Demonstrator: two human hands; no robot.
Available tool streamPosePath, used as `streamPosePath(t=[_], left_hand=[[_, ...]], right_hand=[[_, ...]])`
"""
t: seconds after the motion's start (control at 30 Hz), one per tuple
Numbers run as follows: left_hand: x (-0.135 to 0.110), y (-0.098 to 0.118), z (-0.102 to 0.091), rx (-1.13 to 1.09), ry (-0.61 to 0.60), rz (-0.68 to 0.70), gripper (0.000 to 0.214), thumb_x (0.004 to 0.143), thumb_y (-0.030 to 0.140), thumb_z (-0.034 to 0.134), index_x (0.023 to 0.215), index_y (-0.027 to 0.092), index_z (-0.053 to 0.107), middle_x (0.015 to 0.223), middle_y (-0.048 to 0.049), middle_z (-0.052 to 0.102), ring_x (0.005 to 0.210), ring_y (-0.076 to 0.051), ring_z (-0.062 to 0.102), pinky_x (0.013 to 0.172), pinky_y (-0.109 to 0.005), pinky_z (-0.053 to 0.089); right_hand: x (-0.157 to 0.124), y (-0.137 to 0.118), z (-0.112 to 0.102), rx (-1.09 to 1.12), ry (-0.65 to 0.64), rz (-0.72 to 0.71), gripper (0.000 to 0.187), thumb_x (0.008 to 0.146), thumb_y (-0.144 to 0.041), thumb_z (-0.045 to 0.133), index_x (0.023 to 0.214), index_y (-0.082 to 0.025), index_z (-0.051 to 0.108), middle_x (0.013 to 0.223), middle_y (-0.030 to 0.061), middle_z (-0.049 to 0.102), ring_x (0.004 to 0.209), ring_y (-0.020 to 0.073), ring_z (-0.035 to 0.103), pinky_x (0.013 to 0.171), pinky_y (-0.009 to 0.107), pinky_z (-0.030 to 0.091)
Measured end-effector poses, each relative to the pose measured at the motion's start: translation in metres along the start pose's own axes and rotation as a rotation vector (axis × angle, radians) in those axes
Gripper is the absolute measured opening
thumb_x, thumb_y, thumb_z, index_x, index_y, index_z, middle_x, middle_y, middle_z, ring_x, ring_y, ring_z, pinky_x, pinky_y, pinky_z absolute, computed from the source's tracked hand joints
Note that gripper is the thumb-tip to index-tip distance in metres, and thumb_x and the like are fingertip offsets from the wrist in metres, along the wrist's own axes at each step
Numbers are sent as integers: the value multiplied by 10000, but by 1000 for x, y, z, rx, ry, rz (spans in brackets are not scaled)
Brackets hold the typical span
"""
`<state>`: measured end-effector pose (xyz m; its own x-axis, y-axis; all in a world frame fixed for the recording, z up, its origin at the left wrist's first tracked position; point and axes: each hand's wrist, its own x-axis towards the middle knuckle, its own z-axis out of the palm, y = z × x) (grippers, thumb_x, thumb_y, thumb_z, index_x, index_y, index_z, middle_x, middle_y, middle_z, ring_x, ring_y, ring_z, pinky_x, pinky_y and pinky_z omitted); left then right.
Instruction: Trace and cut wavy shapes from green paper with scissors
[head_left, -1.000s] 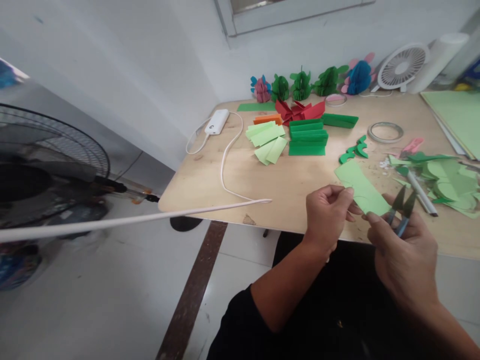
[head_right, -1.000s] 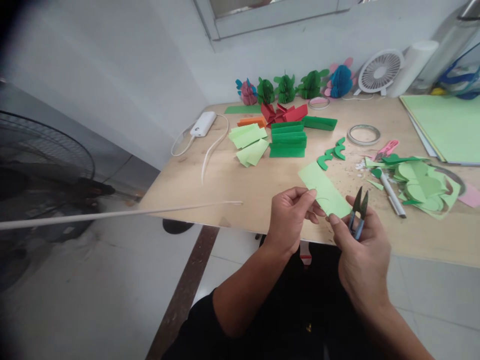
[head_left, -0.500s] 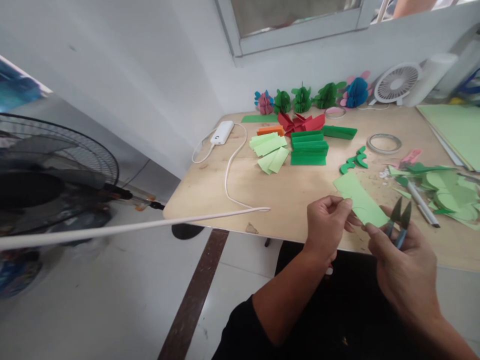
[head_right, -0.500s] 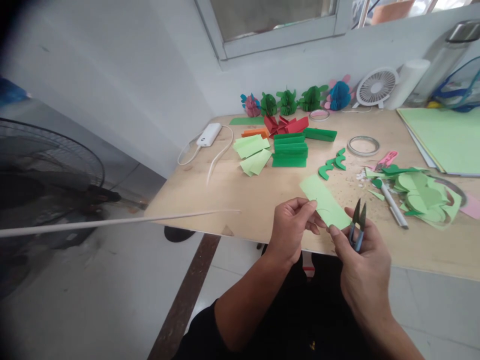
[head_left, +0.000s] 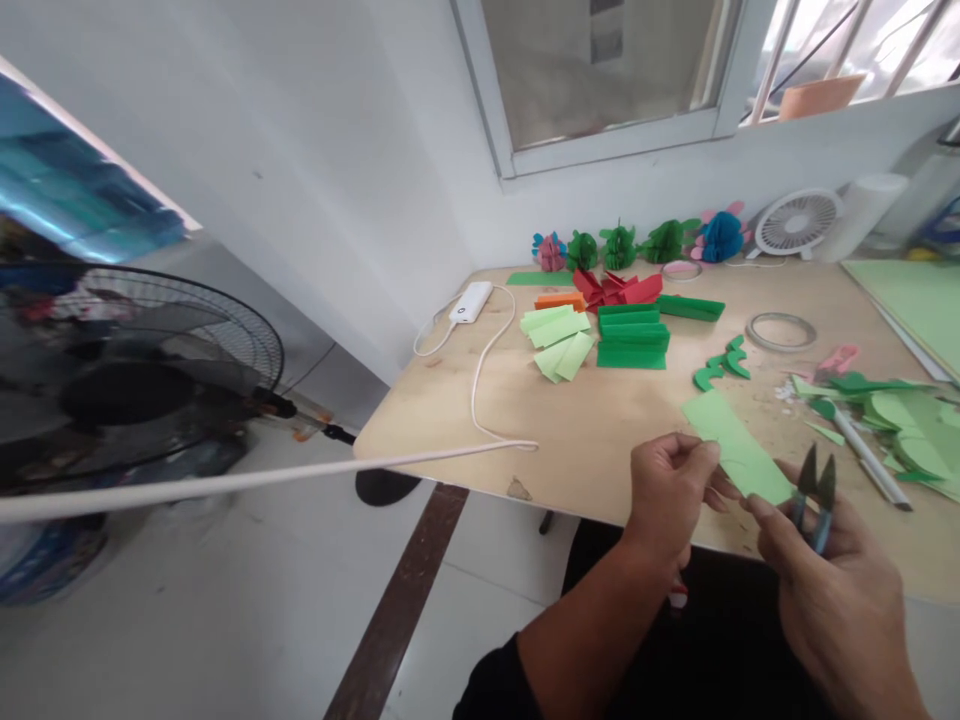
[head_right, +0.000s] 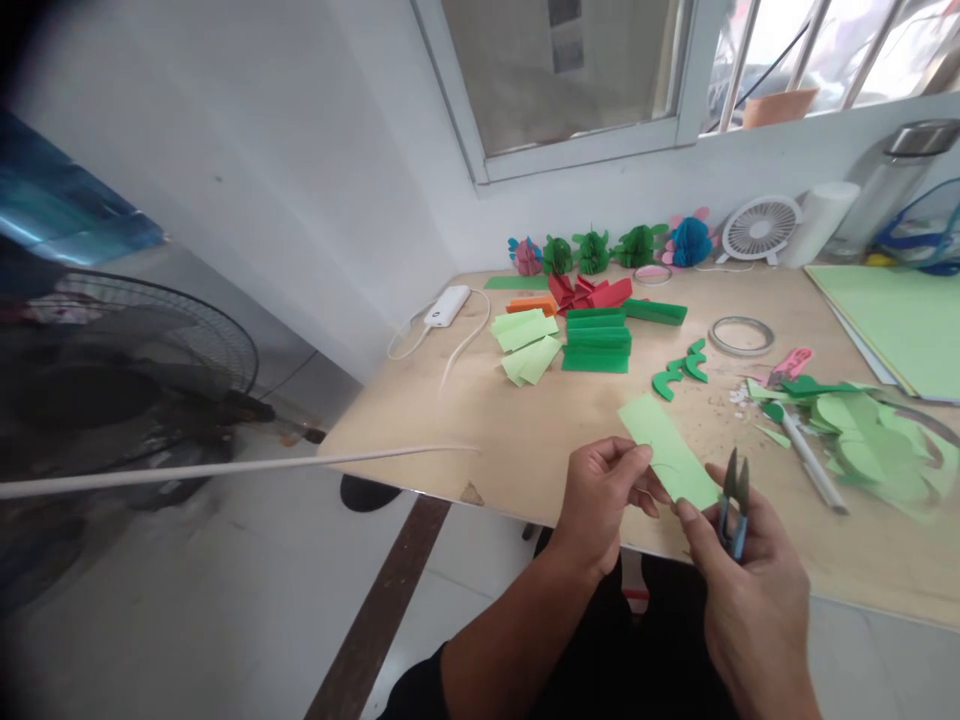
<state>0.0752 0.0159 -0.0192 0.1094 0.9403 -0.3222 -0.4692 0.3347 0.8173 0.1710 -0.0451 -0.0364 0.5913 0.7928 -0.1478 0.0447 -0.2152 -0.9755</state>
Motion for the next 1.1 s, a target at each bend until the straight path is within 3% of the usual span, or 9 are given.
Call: streamPosePath(t=[0.17, 0.57, 0.87, 1.1], left_hand=[[1, 0, 1, -11, 0, -8, 377, 623, 483, 745, 591, 149, 572, 445, -7, 569, 387, -108, 540, 391, -192, 361], [0, 0, 0, -15, 8, -17, 389, 613, 486, 757, 585, 153, 560, 442, 2, 553, 366, -85, 495, 388, -191, 343], [0, 1, -2, -30, -2, -4, 388, 607, 483, 760, 598, 141, 576, 504, -20, 604, 418, -90, 534, 417, -189, 376], [-1, 2, -5, -17, -34, -14, 306, 642, 413, 732, 627, 141, 594, 497, 0, 588, 432, -101, 563, 427, -186, 394]], right_hand=[[2, 5, 2, 98, 5, 20, 711, 595, -515, 826, 1231, -245, 656, 659, -68, 500, 524, 102, 428, 453, 255, 367], [4, 8, 2, 77, -30, -32, 654, 620, -465, 827, 1194, -205, 654, 654, -69, 512, 496, 104, 427, 422, 266, 356], [-1, -5, 4, -73, 1, -25, 596, 669, -494, 772, 1183, -209, 677, 663, -44, 556, 556, 121, 471, 505, 276, 376], [-1, 0, 4, 60, -34, 9, 570, 685, -449, 784, 1206, -251, 664, 686, -57, 519, 582, 109, 431, 525, 269, 353]])
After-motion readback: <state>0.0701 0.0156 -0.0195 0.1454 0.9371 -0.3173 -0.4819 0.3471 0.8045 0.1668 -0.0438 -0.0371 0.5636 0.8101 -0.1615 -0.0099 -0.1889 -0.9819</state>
